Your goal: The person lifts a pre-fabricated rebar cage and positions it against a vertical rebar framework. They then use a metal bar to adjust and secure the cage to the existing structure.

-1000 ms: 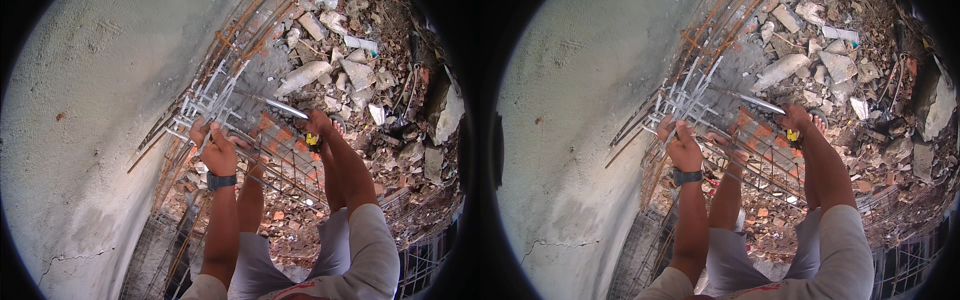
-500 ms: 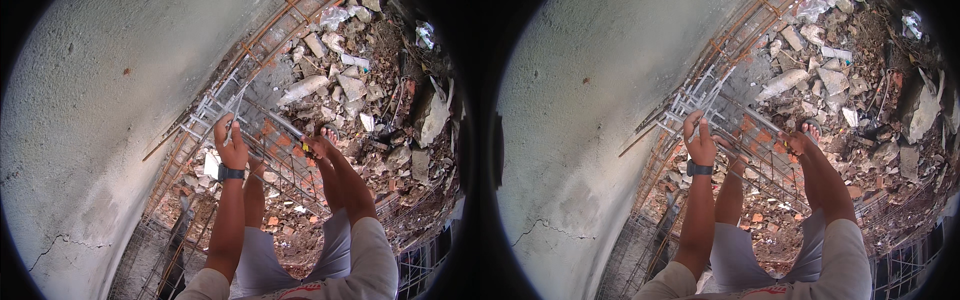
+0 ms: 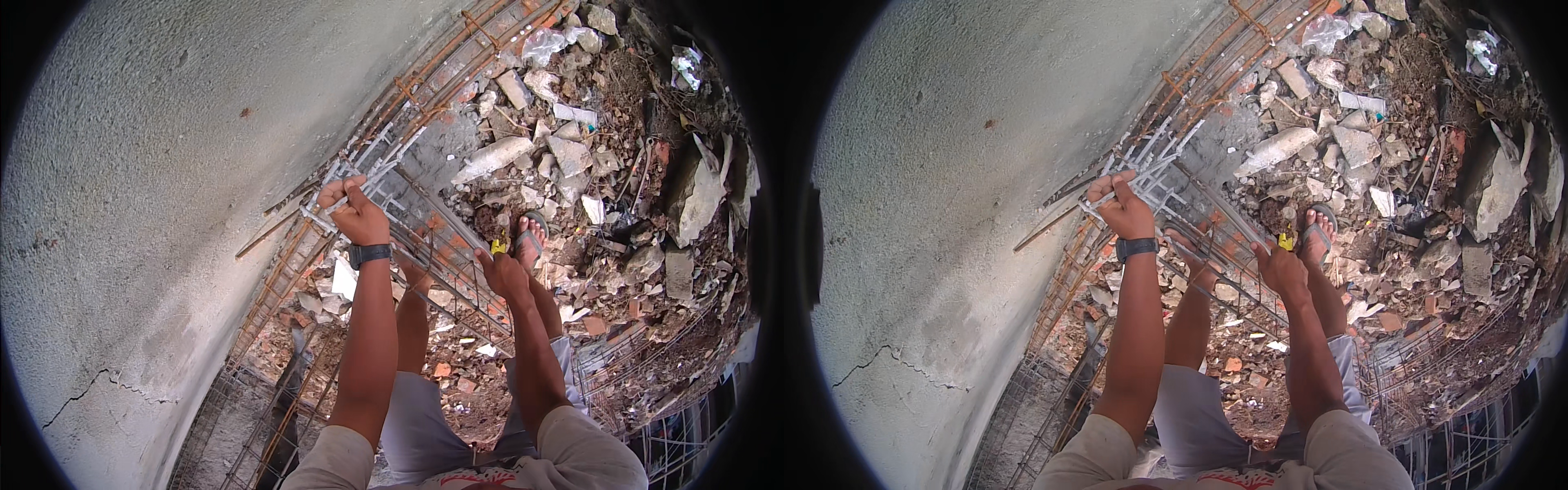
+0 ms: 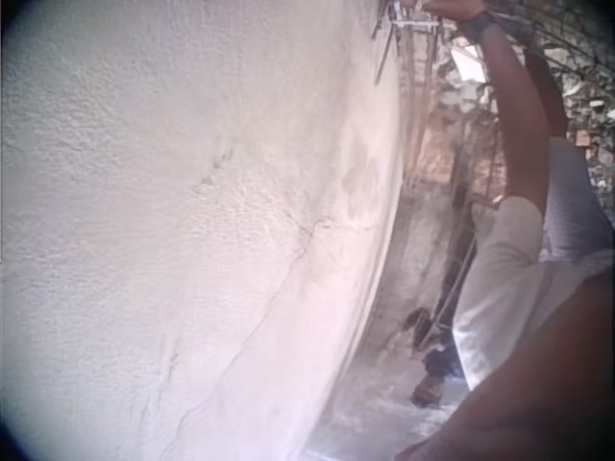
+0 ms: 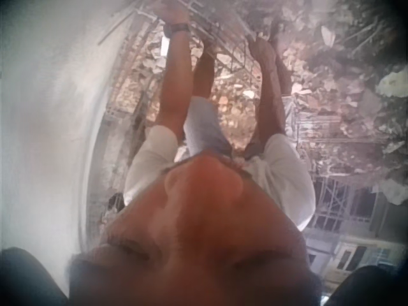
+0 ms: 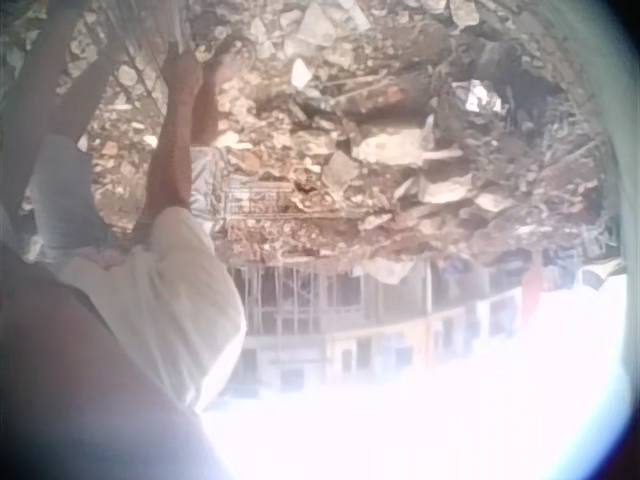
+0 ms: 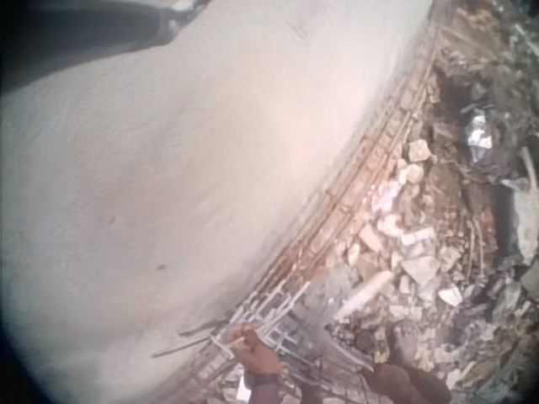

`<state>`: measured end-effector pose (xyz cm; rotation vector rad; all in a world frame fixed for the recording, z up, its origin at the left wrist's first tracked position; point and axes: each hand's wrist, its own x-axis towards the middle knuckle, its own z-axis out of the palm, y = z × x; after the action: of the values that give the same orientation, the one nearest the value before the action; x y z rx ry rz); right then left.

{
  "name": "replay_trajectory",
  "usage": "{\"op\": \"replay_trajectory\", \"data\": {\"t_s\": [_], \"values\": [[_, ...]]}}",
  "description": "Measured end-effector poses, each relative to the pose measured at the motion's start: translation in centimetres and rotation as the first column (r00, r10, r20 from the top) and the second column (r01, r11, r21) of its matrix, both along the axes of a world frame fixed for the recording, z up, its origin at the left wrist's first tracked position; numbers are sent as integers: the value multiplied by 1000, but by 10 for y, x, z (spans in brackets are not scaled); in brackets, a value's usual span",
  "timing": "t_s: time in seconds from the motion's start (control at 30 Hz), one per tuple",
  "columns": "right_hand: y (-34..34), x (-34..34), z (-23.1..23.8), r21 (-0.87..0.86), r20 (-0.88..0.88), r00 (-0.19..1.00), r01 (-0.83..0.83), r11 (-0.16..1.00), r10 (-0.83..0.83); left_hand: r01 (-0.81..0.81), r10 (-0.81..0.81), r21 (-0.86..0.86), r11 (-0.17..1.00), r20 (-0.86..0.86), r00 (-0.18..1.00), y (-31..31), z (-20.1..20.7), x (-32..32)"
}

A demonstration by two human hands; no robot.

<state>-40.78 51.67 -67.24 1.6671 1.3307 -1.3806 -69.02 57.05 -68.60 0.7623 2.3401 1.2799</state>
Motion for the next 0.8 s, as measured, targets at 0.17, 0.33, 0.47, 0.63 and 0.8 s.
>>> {"op": "replay_trajectory", "data": {"t_s": [0.17,0.33,0.47,0.63,0.8], "values": [[2,15,-17,-42,-1,1000,11,999,-11,-64,67,-22,998,134,989,-8,4,8],[1,28,-35,-17,-15,1000,-9,1000,8,-162,138,91,983,232,963,-9,9,13],[-14,30,-43,-29,-53,998,-33,999,31,-336,303,64,940,302,904,11,23,19],[-55,39,-74,129,-156,986,74,989,-54,-512,450,118,851,340,826,24,17,23],[-30,31,-67,72,-160,987,23,997,-12,-411,366,91,907,315,876,16,16,20]]}}
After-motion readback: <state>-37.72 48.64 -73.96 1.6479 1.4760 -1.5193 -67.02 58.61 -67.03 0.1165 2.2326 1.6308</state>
